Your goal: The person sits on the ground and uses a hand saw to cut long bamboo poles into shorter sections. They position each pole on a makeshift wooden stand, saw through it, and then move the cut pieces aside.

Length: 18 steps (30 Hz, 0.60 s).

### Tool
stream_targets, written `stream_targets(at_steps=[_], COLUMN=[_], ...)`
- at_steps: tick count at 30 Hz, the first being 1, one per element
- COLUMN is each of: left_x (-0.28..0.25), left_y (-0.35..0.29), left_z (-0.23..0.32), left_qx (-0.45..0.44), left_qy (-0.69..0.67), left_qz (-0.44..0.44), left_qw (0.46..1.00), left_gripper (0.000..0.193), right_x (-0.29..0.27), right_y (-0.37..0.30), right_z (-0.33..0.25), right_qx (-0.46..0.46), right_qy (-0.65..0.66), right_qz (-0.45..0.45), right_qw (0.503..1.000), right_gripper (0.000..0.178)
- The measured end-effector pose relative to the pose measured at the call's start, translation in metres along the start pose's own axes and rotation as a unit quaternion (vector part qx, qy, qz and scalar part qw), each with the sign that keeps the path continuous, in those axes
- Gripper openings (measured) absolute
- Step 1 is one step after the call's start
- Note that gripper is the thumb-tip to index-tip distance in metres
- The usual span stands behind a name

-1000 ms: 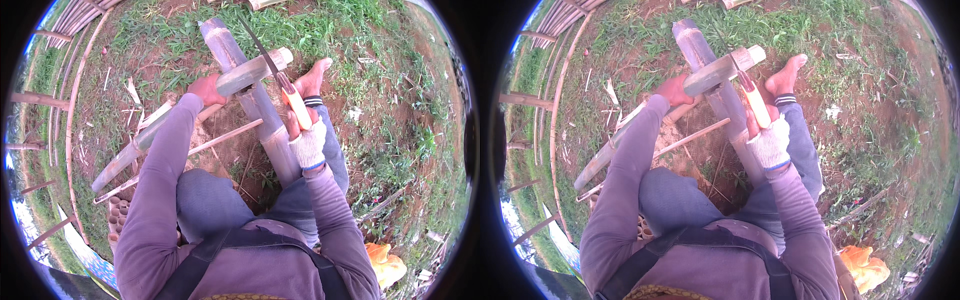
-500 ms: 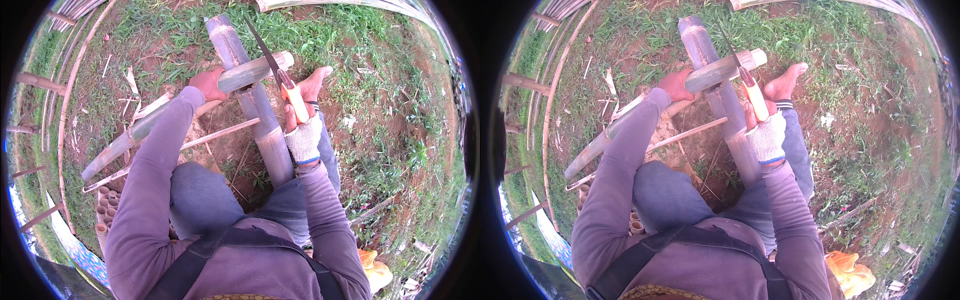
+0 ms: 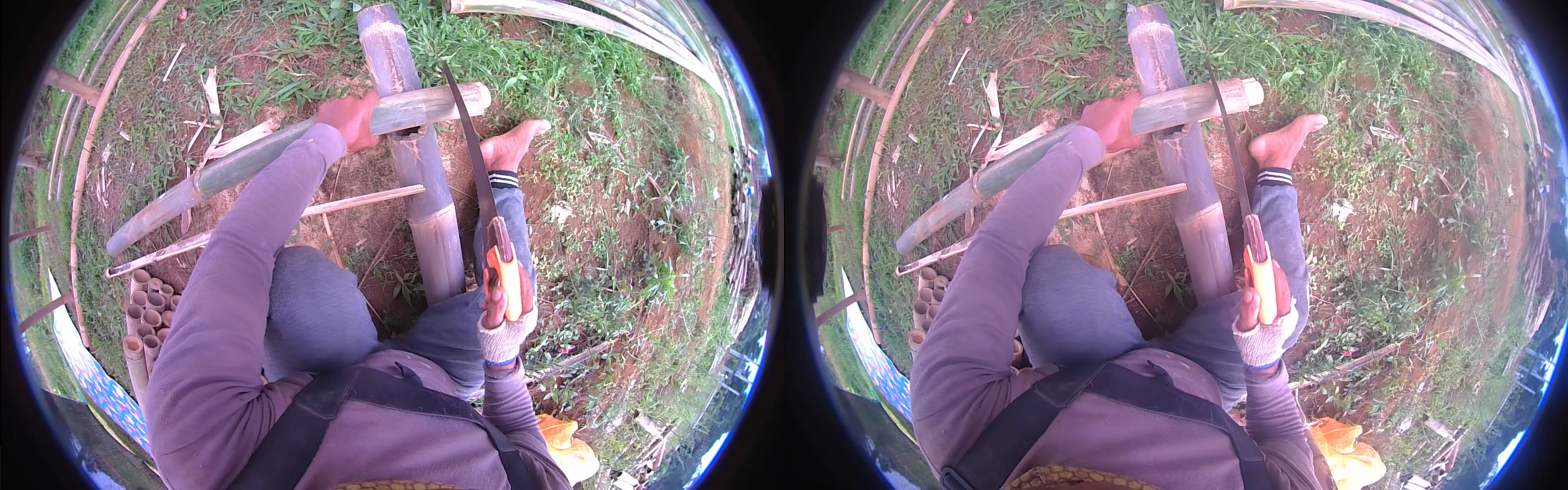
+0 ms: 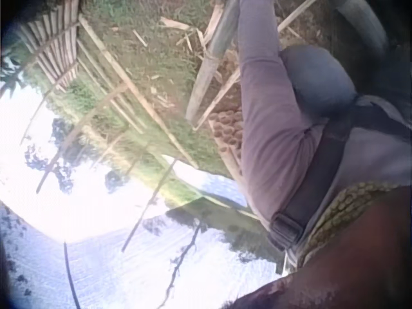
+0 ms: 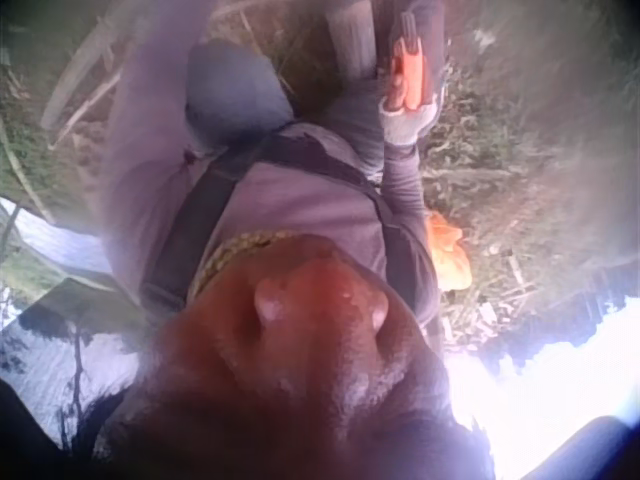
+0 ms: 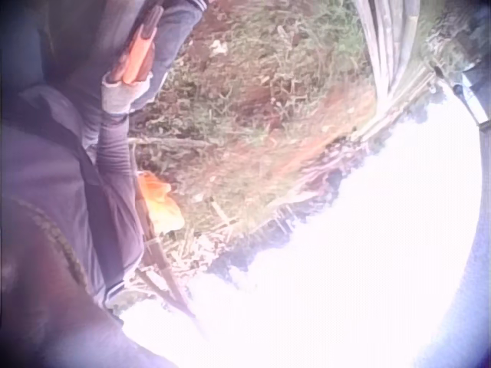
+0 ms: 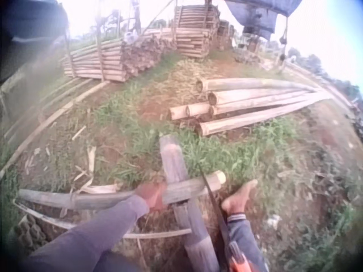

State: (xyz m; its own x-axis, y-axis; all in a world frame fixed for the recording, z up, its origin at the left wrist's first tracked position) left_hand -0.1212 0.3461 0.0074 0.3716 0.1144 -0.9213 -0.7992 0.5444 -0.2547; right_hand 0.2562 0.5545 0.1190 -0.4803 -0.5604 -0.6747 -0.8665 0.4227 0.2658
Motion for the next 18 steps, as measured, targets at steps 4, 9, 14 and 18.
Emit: stream_targets(at_steps=[4,9,14,18], left_x=[0.007,0.0,-0.009,0.001], left_y=[0.008,0.011,0.014,0.004], left_z=[-0.003,0.009,-0.001,-0.003], left_qx=[0.007,0.015,0.017,0.011], left_qy=[-0.014,-0.007,-0.013,-0.013], left_qz=[0.004,0.012,0.007,-0.02], left_qw=[1.0,1.0,1.0,1.0], left_gripper=[0.067,0.067,0.067,0.066], right_x=[0.014,0.078,0.05,0.009], right_y=[0.002,0.165,0.065,-0.036], right_z=[0.025,-0.029,0.006,0.041], right_qx=[0.053,0.001,-0.004,0.083], right_qy=[0.09,0.062,0.174,0.062], right_qz=[-0.009,0.019,0.088,-0.031], right_qw=[0.994,0.998,0.981,0.994], right_gripper=[0.061,0.036,0.042,0.054])
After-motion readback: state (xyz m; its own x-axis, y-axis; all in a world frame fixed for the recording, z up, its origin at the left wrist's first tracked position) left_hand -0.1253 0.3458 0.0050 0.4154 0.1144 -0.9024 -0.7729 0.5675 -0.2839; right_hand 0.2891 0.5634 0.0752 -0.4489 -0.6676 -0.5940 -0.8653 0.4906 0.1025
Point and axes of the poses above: each hand's wrist, its own y-axis towards the middle knuckle, its own x-axis out of the palm, z = x × y, the point moved 8 cm from there along y, towards the middle knuckle, and after that the axes turned 2 degrees about -y, right-handed, at the moved point
